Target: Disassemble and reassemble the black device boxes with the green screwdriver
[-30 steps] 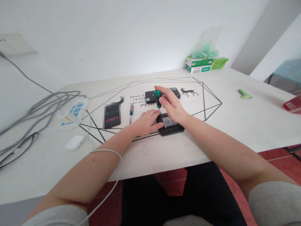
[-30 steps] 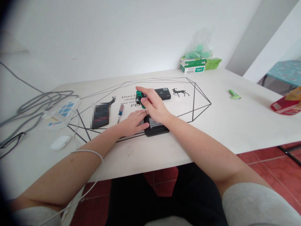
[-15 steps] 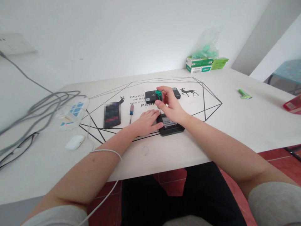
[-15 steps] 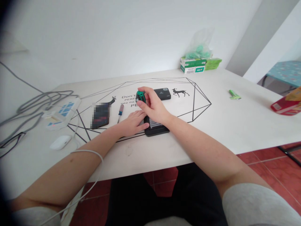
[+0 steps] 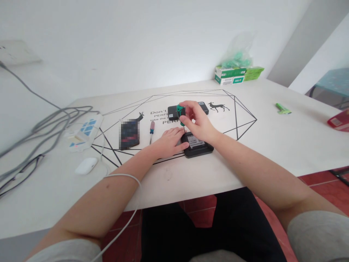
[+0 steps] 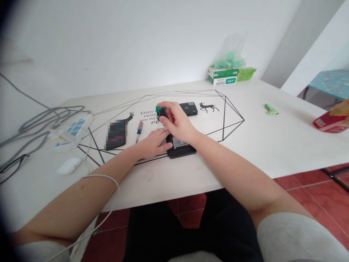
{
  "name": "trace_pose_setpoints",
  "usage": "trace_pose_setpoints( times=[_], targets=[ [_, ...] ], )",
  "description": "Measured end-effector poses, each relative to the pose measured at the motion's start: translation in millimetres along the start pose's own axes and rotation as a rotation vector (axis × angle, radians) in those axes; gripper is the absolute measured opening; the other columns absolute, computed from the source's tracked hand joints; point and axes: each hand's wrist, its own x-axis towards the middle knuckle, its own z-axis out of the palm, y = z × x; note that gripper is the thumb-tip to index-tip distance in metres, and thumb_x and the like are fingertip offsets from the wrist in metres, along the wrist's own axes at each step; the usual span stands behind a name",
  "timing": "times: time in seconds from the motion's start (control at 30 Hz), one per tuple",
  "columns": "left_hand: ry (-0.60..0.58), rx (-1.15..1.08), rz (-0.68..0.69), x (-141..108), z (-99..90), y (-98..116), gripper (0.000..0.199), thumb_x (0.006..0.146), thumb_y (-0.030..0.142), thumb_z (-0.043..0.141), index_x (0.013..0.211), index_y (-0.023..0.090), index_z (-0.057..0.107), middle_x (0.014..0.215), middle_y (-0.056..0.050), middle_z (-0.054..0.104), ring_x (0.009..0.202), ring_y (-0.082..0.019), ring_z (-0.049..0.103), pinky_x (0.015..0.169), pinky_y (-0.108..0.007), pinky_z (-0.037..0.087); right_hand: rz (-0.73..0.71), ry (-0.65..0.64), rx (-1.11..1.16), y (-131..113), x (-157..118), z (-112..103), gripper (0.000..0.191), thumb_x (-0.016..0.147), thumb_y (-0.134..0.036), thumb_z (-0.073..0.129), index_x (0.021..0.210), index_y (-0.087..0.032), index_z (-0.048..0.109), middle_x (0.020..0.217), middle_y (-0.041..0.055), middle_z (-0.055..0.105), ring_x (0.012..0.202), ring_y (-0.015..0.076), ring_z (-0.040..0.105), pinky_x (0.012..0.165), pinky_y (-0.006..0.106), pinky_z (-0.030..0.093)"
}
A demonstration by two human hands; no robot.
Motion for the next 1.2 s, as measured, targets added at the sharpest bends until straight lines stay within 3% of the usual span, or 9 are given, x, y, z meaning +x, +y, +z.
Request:
trace_pose_setpoints(
  times=[0.13,0.27,0.4,0.63,0.83,1.0,1.2],
  targets=[
    [0.001,0.001,-0.005,-0.5,1.3,-1.4,0.071,0.107,0.070,0.032,0.151,0.018,0.048,0.152,-0.020,0.054,0.140,-0.040,0.049,0.117,-0.060,0.039,0.033,0.064,0.049,4.6,0.6,0.6,0.037,0.096,-0.046,0.067,0.124,-0.028,0.050,0.126,0.0070,0.055,0.091,0.0172,0.059,0.080,0.039,0.059],
    [0.005,-0.003,-0.015,-0.6,1.2,-1.5,0.073,0.107,0.071,0.030,0.154,0.018,0.047,0.156,-0.020,0.052,0.144,-0.040,0.047,0.118,-0.060,0.038,0.127,0.036,0.166,5.4,1.5,1.1,0.041,0.094,-0.044,0.070,0.122,-0.029,0.045,0.138,0.0088,0.055,0.092,0.0165,0.064,0.080,0.038,0.062],
    [-0.008,-0.006,-0.018,-0.3,0.0,-0.2,0.074,0.107,0.072,0.029,0.153,0.017,0.046,0.156,-0.021,0.051,0.143,-0.041,0.047,0.118,-0.062,0.038,0.132,0.007,0.215,4.6,0.4,1.1,0.041,0.097,-0.049,0.068,0.125,-0.029,0.045,0.129,0.0073,0.062,0.092,0.0166,0.066,0.086,0.040,0.064],
    [-0.005,0.013,-0.022,-0.8,-0.2,1.2,0.072,0.107,0.071,0.028,0.151,0.017,0.047,0.154,-0.021,0.052,0.143,-0.039,0.047,0.119,-0.059,0.038,0.084,-0.051,0.187,1.8,0.5,-5.0,0.033,0.107,-0.048,0.045,0.132,-0.028,0.056,0.118,0.0059,0.067,0.087,0.0175,0.067,0.087,0.044,0.063],
    [-0.006,-0.001,-0.015,-0.5,0.3,1.2,0.073,0.107,0.071,0.029,0.152,0.016,0.047,0.156,-0.021,0.051,0.144,-0.040,0.047,0.120,-0.060,0.036,0.035,0.030,0.033,3.5,0.5,-2.7,0.041,0.101,-0.050,0.061,0.134,-0.027,0.058,0.119,0.0083,0.064,0.084,0.0188,0.060,0.076,0.042,0.061],
    [-0.003,0.015,-0.014,-0.4,2.6,-0.2,0.075,0.107,0.071,0.029,0.153,0.014,0.046,0.157,-0.022,0.050,0.146,-0.040,0.045,0.121,-0.059,0.035,0.044,0.068,0.030,8.6,-2.9,0.9,0.051,0.096,-0.058,0.067,0.137,-0.029,0.057,0.116,0.0078,0.062,0.085,0.0195,0.059,0.075,0.042,0.062],
    [-0.009,0.019,-0.032,0.3,1.3,2.3,0.074,0.107,0.071,0.027,0.152,0.016,0.047,0.157,-0.021,0.051,0.146,-0.039,0.045,0.121,-0.058,0.036,0.113,-0.015,0.145,6.3,-1.9,-4.2,0.047,0.109,-0.055,0.042,0.144,-0.029,0.058,0.126,0.0085,0.066,0.092,0.0190,0.065,0.092,0.045,0.063]
  ],
)
